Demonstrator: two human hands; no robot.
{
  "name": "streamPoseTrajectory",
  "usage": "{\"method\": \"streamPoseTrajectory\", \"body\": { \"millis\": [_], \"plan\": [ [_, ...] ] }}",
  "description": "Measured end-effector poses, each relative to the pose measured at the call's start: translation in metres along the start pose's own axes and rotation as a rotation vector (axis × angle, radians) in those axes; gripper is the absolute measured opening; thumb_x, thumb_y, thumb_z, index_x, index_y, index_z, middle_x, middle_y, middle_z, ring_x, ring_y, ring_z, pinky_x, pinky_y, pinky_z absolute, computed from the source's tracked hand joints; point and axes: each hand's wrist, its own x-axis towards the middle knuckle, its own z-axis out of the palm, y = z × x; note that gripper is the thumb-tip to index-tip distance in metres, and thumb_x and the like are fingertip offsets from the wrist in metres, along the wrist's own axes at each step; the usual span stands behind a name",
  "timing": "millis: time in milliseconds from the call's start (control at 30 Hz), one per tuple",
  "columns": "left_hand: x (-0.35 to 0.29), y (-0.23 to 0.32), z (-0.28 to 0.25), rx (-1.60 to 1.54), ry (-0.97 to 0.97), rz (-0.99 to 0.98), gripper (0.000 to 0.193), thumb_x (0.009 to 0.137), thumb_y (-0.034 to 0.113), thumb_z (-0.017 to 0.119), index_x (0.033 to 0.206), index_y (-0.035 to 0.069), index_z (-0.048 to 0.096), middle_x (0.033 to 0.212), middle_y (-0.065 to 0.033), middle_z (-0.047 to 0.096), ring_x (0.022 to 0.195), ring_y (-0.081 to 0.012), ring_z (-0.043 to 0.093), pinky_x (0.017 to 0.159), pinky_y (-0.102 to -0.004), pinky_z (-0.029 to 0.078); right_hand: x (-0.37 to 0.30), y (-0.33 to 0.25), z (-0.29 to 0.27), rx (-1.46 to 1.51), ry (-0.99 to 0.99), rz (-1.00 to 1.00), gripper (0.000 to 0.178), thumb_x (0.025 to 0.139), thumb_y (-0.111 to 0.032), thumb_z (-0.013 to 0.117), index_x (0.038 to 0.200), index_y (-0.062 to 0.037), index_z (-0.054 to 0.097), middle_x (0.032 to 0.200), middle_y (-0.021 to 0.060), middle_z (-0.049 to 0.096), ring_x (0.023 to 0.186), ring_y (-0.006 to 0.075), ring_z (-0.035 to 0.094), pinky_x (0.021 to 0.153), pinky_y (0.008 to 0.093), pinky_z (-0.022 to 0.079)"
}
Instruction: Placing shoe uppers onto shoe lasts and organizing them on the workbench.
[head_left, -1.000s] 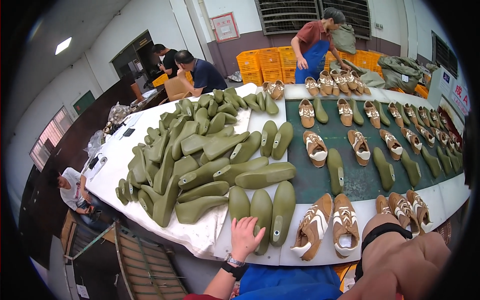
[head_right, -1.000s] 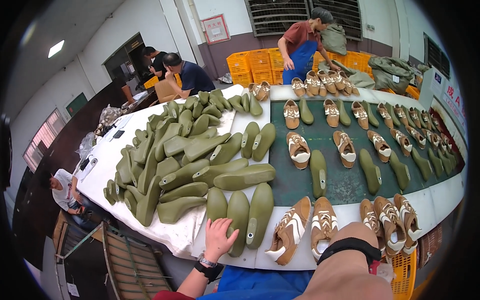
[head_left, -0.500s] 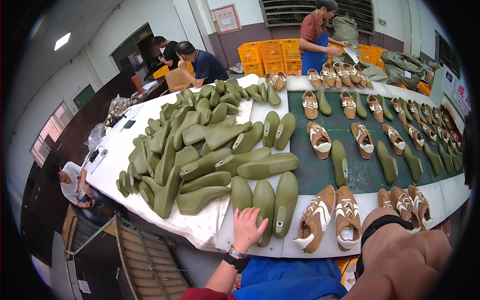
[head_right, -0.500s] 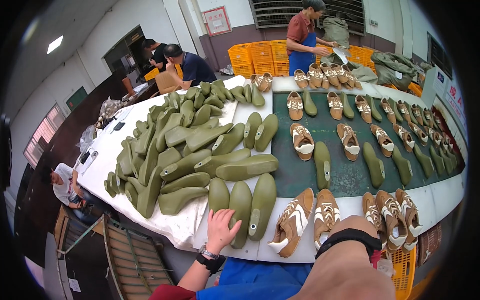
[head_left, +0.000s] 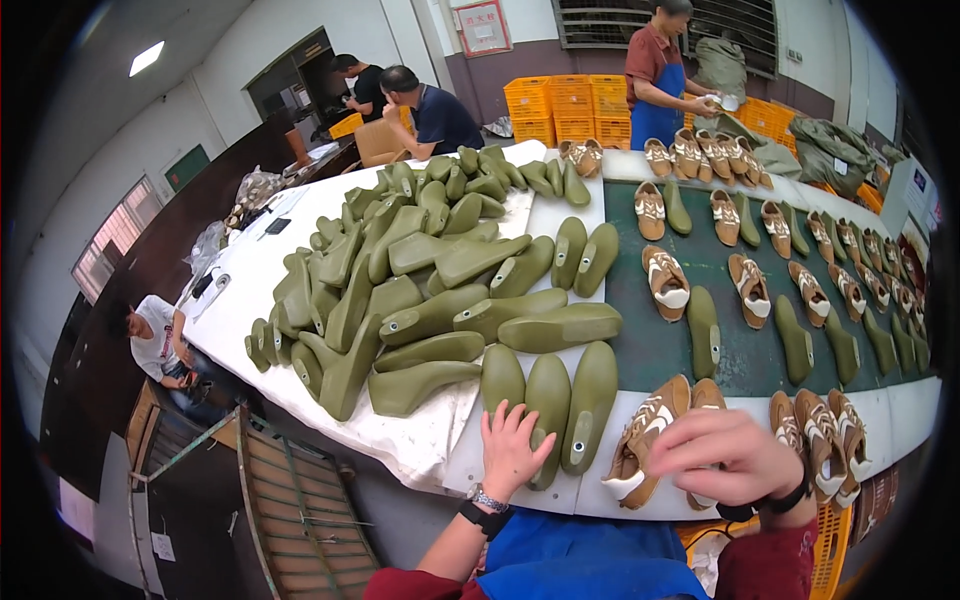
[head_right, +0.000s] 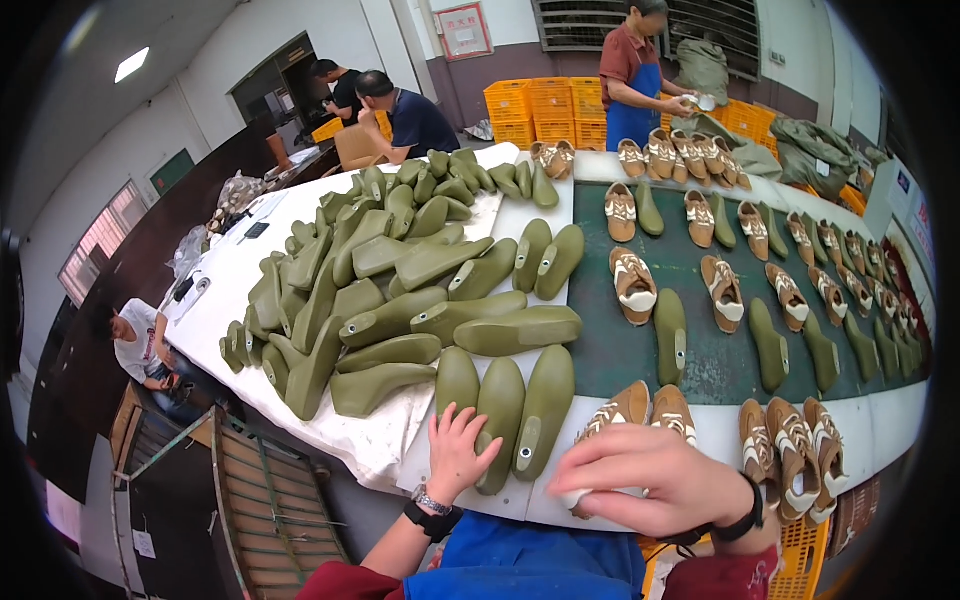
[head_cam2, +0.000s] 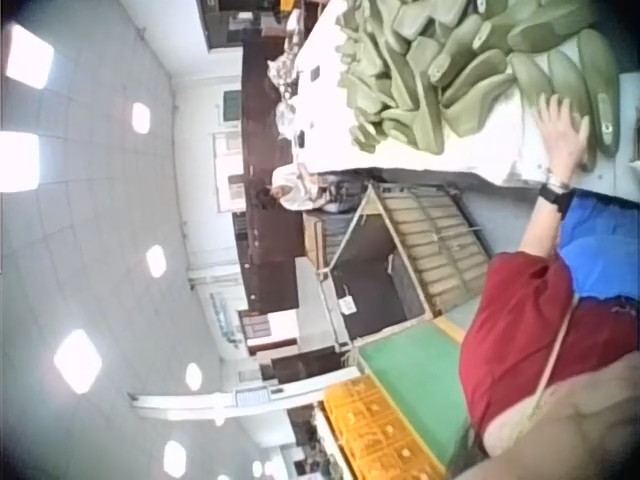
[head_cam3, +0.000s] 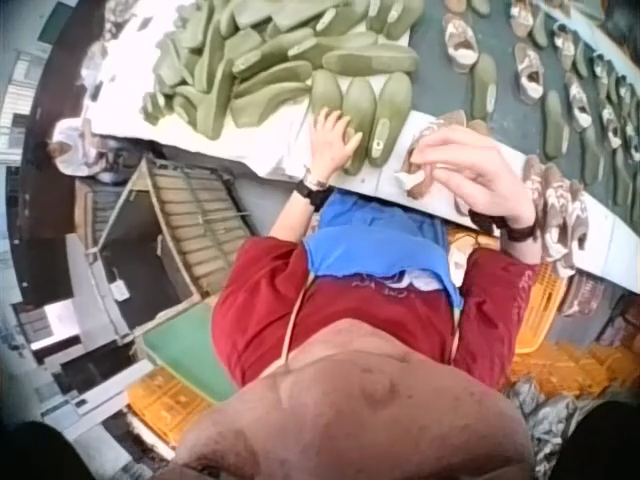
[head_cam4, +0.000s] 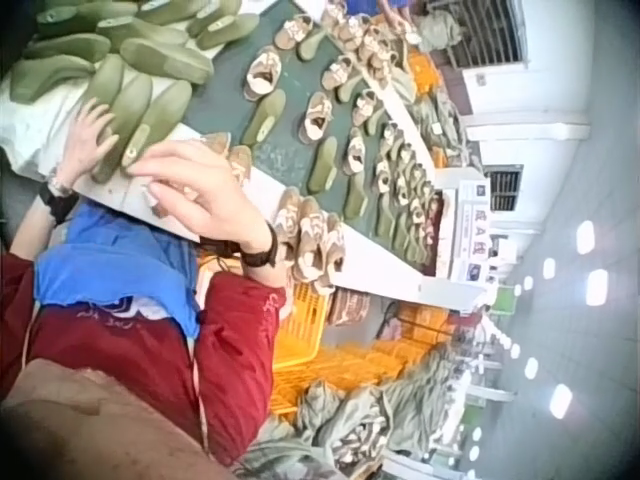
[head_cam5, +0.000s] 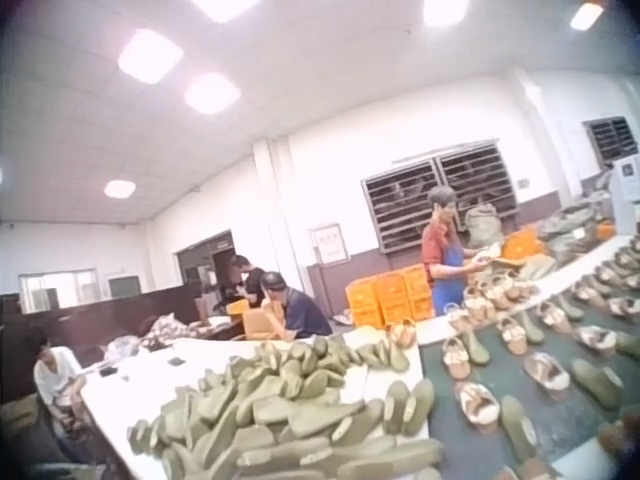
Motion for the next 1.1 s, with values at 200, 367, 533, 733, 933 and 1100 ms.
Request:
{"method": "streamPoseTrajectory", "body": {
  "millis": [200, 367, 533, 733, 933, 1100],
  "plan": [
    [0.002, -0.001, 0.002, -0.012, 0.001, 0.002, 0.043, 0.078, 0.043, 0.065, 0.104, 0.009, 0.064, 0.099, -0.0111, 0.062, 0.114, -0.0310, 0.044, 0.095, -0.0540, 0.028, -0.121, 0.095, 0.045, -0.701, -0.028, 0.591, 0.027, 0.073, -0.016, 0.068, 0.099, -0.0095, 0.065, 0.092, 0.0084, 0.061, 0.084, 0.0304, 0.057, 0.084, 0.0386, 0.044],
    [0.009, -0.005, 0.002, 0.014, -0.077, -0.038, 0.043, 0.077, 0.042, 0.066, 0.101, 0.007, 0.066, 0.094, -0.0084, 0.064, 0.108, -0.0282, 0.048, 0.090, -0.0440, 0.030, -0.166, 0.147, 0.100, -0.872, 0.281, 0.618, 0.029, 0.069, -0.021, 0.071, 0.096, -0.0113, 0.066, 0.096, 0.0071, 0.059, 0.100, 0.0319, 0.052, 0.090, 0.0445, 0.040],
    [0.008, -0.005, 0.004, -0.002, -0.029, -0.023, 0.041, 0.077, 0.041, 0.066, 0.099, 0.006, 0.067, 0.093, -0.0088, 0.065, 0.108, -0.0291, 0.048, 0.092, -0.0449, 0.031, -0.159, 0.155, 0.119, -1.061, 0.256, 0.667, 0.026, 0.065, -0.021, 0.072, 0.089, -0.0114, 0.066, 0.097, 0.0048, 0.059, 0.111, 0.0310, 0.045, 0.098, 0.0523, 0.029],
    [0.007, -0.003, 0.004, 0.005, -0.004, -0.024, 0.038, 0.078, 0.039, 0.065, 0.098, 0.006, 0.067, 0.092, -0.0091, 0.066, 0.109, -0.0302, 0.048, 0.095, -0.0457, 0.031, -0.156, 0.155, 0.121, -1.066, 0.269, 0.676, 0.024, 0.065, -0.019, 0.071, 0.087, -0.0104, 0.066, 0.095, 0.0051, 0.060, 0.111, 0.0312, 0.046, 0.098, 0.0527, 0.030],
    [0.006, -0.004, 0.005, 0.011, -0.014, -0.032, 0.038, 0.078, 0.039, 0.065, 0.098, 0.007, 0.067, 0.092, -0.0090, 0.066, 0.110, -0.0303, 0.048, 0.097, -0.0461, 0.031, -0.152, 0.156, 0.123, -1.075, 0.273, 0.677, 0.020, 0.066, -0.019, 0.069, 0.083, -0.0093, 0.066, 0.094, 0.0065, 0.061, 0.110, 0.0318, 0.046, 0.098, 0.0532, 0.029],
    [0.006, -0.005, 0.005, 0.015, -0.016, -0.032, 0.038, 0.078, 0.039, 0.065, 0.098, 0.007, 0.067, 0.093, -0.0089, 0.066, 0.110, -0.0299, 0.048, 0.097, -0.0459, 0.031, -0.151, 0.157, 0.125, -1.073, 0.271, 0.676, 0.018, 0.066, -0.019, 0.069, 0.081, -0.0089, 0.065, 0.093, 0.0072, 0.061, 0.111, 0.0319, 0.046, 0.098, 0.0536, 0.029]
  ]
}}
